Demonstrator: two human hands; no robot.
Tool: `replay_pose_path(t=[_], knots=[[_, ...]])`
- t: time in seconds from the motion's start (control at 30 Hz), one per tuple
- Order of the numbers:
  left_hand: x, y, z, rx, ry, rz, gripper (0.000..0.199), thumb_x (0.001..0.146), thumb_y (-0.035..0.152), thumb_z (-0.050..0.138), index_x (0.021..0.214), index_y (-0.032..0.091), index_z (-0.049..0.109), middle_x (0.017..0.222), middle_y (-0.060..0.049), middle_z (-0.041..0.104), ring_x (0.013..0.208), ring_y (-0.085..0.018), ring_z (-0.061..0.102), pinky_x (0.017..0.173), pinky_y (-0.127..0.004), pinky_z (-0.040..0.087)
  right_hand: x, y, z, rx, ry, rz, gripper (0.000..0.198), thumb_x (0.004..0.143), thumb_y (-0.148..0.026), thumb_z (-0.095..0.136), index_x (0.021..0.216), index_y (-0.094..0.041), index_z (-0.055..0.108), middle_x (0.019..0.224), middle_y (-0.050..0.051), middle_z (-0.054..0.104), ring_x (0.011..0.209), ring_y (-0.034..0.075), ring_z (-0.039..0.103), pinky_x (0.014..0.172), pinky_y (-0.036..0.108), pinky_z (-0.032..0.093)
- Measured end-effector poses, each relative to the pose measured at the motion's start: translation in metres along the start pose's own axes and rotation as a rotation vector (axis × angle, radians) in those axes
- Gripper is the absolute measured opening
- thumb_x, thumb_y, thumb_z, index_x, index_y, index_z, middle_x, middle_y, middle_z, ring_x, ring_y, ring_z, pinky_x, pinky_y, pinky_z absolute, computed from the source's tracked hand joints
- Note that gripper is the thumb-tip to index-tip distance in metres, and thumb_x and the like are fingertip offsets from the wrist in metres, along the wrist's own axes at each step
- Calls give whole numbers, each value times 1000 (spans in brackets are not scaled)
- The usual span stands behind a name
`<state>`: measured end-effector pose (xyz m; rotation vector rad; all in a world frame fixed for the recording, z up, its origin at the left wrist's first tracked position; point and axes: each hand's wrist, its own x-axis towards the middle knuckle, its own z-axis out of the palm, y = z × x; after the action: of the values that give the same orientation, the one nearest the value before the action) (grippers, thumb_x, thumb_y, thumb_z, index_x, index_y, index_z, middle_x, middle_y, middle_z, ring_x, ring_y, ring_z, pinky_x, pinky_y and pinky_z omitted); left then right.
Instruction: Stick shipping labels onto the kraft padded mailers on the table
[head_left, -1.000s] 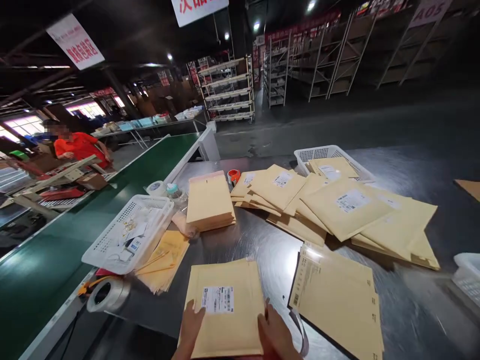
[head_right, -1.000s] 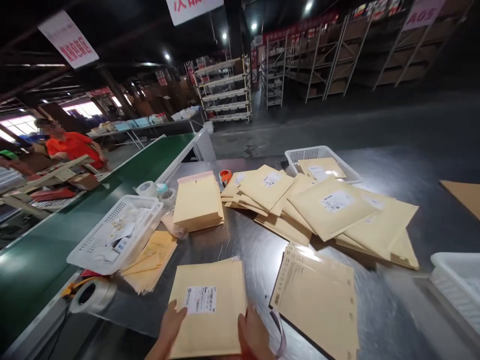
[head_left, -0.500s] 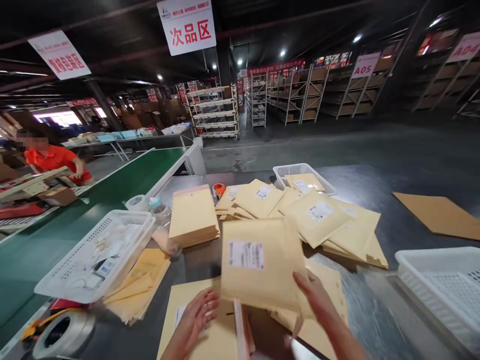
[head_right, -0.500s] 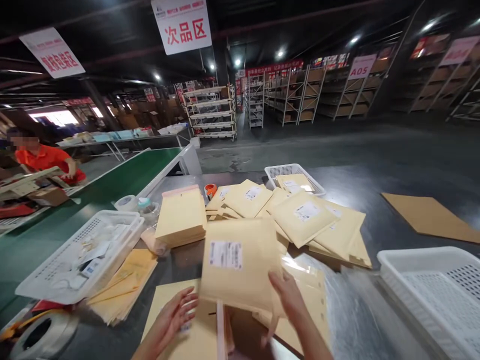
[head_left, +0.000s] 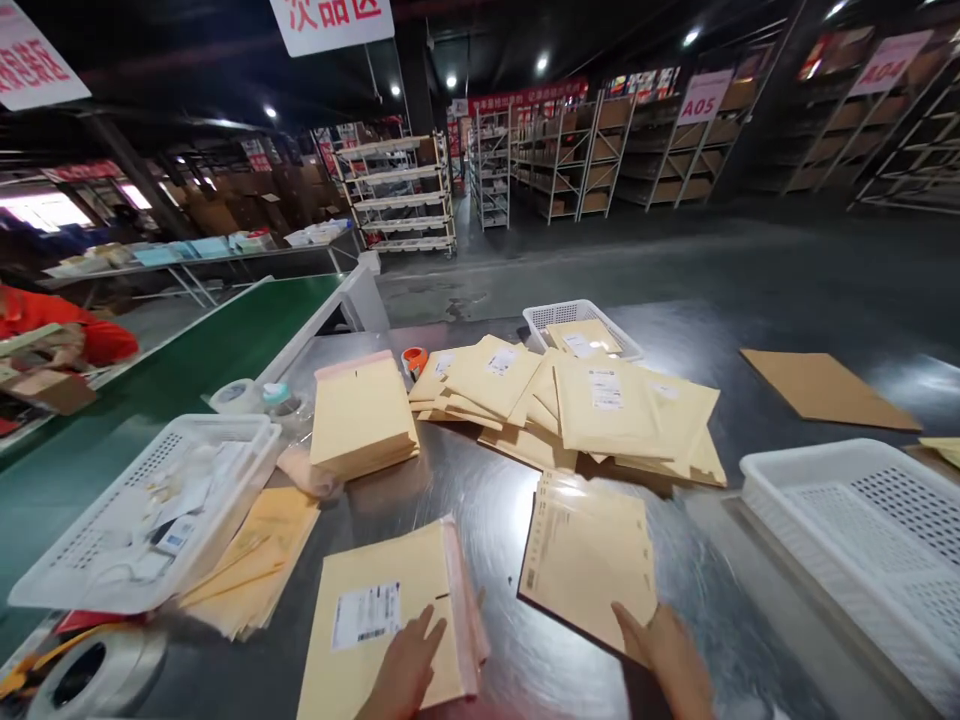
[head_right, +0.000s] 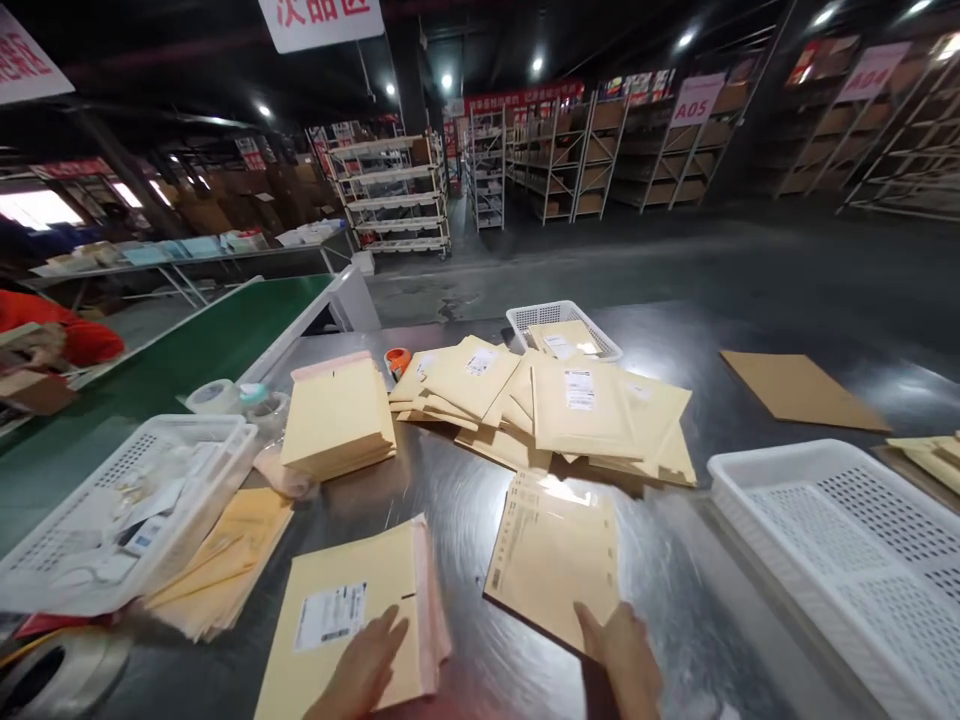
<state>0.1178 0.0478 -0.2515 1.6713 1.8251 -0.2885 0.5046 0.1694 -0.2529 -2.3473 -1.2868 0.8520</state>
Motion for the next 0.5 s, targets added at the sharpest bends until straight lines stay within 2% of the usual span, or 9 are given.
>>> replay_pose_path(t=[0.07,0.13,0.2,0.23,0.3,0.37,0.43,0.5], knots=[[5,12,-11,145,-63,60,94,58,-8,55,144,23,38,160,-13,22,139,-38,37,110,-50,37,-5,14,7,-138,-2,-65,40,67,-66,48,73,-26,49,95,23,66,99,43,65,80,59,51],[11,19,-19,214,-78,93,101,51,-12,60,143,25,39,161,-13,17,135,-42,40,105,-53,43,-6,17,1,-222,17,-103,43,70,-67,42,76,-25,51,101,25,65,98,43,65,82,58,50],[17,22,-23,241,-89,126,100,49,-12,67,139,24,44,161,-16,13,131,-44,44,99,-54,46,-7,15,-11,-171,9,-72,48,65,-69,47,79,-24,51,99,25,66,95,44,65,80,58,50],[20,21,-24,254,-93,149,95,49,-10,70,136,23,48,161,-17,13,128,-45,47,97,-55,47,-10,13,-17,-68,-16,-45,50,61,-69,51,83,-24,52,96,23,67,93,43,65,79,56,51],[26,19,-23,259,-90,192,76,54,-6,70,124,19,58,160,-17,21,123,-42,51,95,-54,48,-19,9,-22,246,-93,11,56,57,-67,57,92,-24,51,91,18,70,88,40,67,76,52,53],[29,15,-20,249,-80,216,56,59,-3,67,112,17,65,151,-15,41,121,-38,53,95,-51,48,-33,5,-14,522,-140,27,59,58,-64,59,100,-24,49,93,15,71,92,37,67,77,48,55],[29,12,-17,231,-73,226,46,63,2,66,107,17,66,135,-13,57,119,-35,53,96,-48,47,-47,-2,7,603,-132,21,62,60,-63,60,105,-23,48,105,15,69,109,38,62,85,47,54],[27,10,-17,212,-57,235,36,71,7,61,105,16,65,122,-12,64,118,-33,53,96,-47,46,-59,-12,34,571,-119,-22,64,63,-63,58,110,-22,48,115,16,67,123,37,54,94,45,51]])
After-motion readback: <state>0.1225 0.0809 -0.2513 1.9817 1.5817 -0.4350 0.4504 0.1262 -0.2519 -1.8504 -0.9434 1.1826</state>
